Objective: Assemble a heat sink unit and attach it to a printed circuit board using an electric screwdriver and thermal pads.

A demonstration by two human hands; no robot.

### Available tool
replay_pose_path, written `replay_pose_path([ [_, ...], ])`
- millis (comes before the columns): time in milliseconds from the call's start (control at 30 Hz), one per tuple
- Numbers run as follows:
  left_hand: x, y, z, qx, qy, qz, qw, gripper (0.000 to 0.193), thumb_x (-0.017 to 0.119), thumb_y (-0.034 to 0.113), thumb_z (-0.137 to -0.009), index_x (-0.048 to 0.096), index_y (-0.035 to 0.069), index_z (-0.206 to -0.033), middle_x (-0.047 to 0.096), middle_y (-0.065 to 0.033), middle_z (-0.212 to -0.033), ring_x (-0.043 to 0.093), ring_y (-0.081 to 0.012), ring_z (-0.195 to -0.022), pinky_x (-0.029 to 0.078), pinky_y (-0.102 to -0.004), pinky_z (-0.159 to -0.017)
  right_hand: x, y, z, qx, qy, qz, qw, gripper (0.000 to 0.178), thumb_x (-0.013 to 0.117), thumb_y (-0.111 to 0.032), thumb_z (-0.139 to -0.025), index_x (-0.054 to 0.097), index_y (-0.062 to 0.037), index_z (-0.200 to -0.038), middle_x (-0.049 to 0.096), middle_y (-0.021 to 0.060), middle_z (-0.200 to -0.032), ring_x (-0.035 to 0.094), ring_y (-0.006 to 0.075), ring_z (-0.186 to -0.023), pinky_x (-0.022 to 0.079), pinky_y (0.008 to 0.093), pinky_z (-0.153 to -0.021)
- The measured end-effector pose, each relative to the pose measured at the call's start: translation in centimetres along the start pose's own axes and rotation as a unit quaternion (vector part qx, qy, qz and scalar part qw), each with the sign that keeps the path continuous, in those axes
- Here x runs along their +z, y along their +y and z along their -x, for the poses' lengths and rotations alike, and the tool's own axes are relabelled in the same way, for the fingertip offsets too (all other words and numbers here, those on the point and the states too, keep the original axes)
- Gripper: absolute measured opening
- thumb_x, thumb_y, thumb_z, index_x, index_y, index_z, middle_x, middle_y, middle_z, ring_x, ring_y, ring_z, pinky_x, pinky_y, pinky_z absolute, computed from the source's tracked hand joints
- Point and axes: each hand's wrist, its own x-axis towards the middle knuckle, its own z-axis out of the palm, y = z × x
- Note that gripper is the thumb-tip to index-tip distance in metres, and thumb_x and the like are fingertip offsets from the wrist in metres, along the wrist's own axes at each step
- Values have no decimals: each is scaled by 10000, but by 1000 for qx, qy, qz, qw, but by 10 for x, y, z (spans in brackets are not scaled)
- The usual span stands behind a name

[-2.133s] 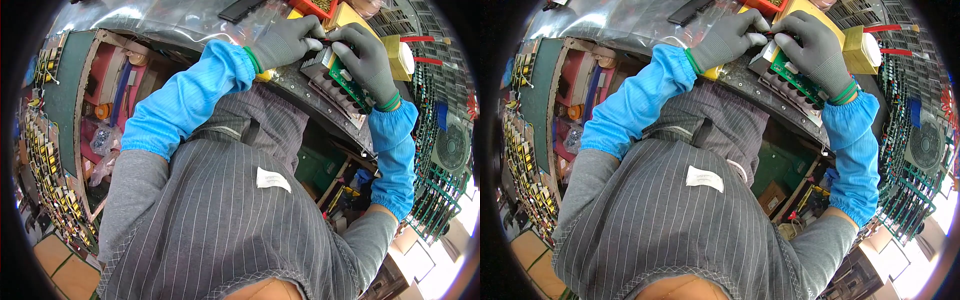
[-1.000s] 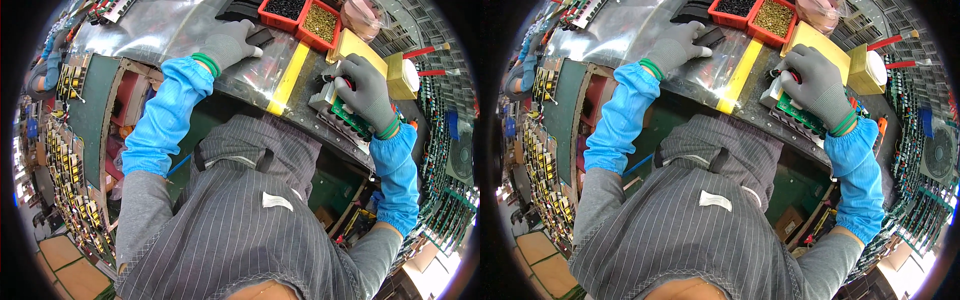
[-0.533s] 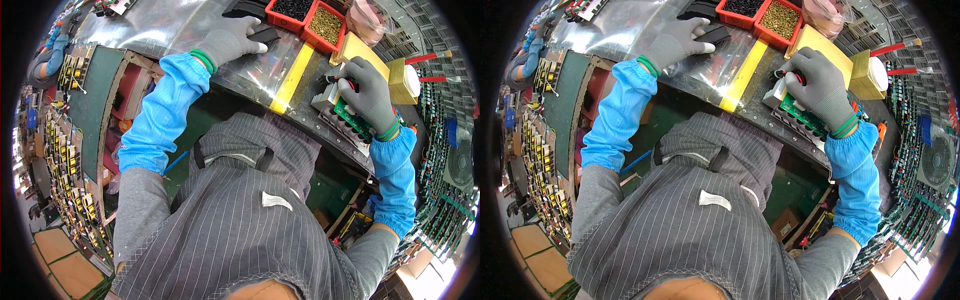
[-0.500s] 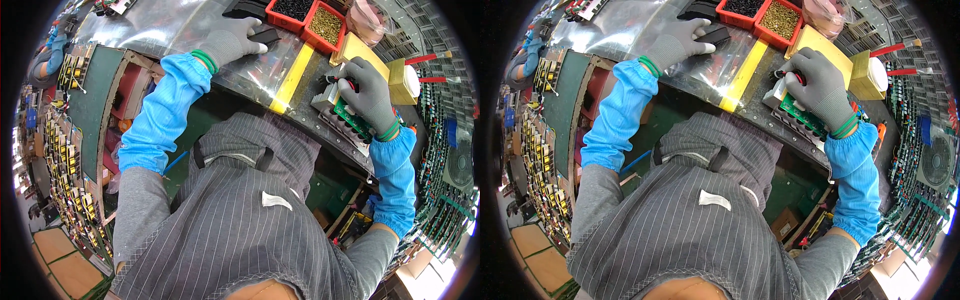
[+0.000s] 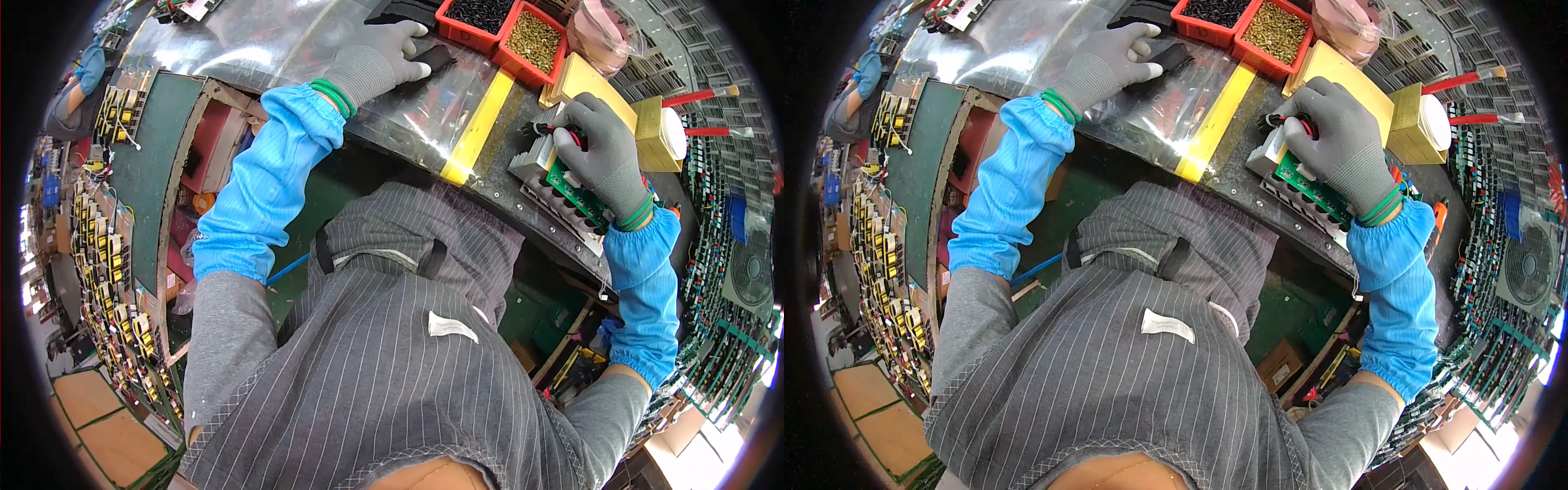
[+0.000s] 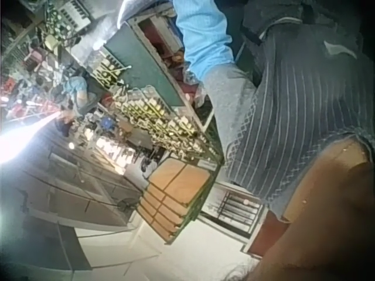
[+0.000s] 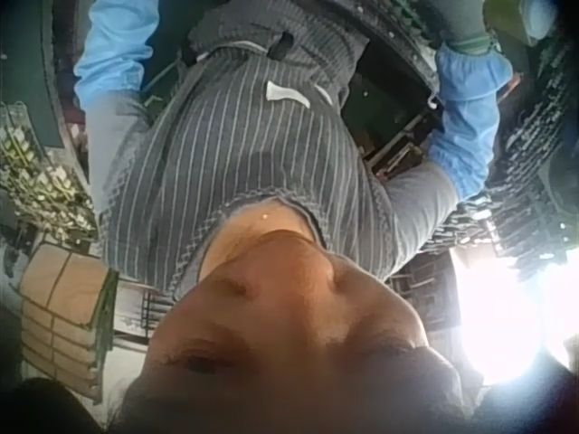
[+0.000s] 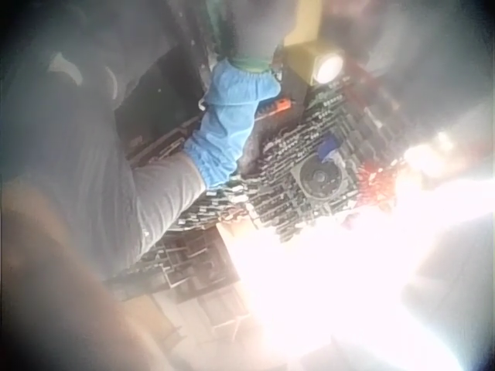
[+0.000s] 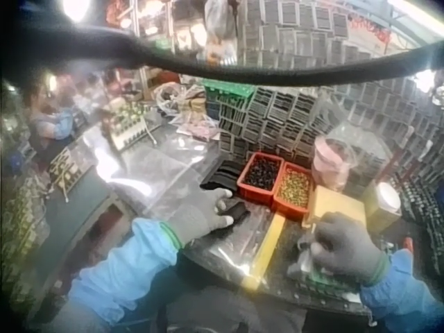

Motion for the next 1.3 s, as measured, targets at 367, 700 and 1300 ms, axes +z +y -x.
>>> replay_pose_path([
  [367, 8, 14, -2, -3, -24, -123, 992, 656, 776, 453, -798, 576, 133, -1334, 711, -91, -1156, 680, -270, -1047, 536, -386, -892, 0, 1, 0, -1, 1, -7, 1000, 132, 630, -151, -796, 676, -72, -892, 623, 96, -905, 633, 276, -846, 521, 375, -741],
  [700, 4, 11, 0, -10, 4, -24, 1000, 513, 764, 365, -831, 626, 126, -1264, 718, -87, -1091, 693, -252, -992, 547, -368, -880, 0, 1, -1, 0, -3, -8, 1000, 144, 630, -164, -804, 676, -72, -905, 617, 95, -900, 634, 279, -846, 521, 378, -742],
  [1300, 6, 20, 6, 35, 35, 19, 999, 588, 805, 316, -791, 616, 84, -1297, 701, -115, -1079, 685, -253, -947, 548, -361, -857, 0, 4, 1, 5, -17, 2, 1000, 153, 621, -171, -820, 679, -75, -923, 624, 92, -908, 640, 280, -855, 524, 366, -744],
])
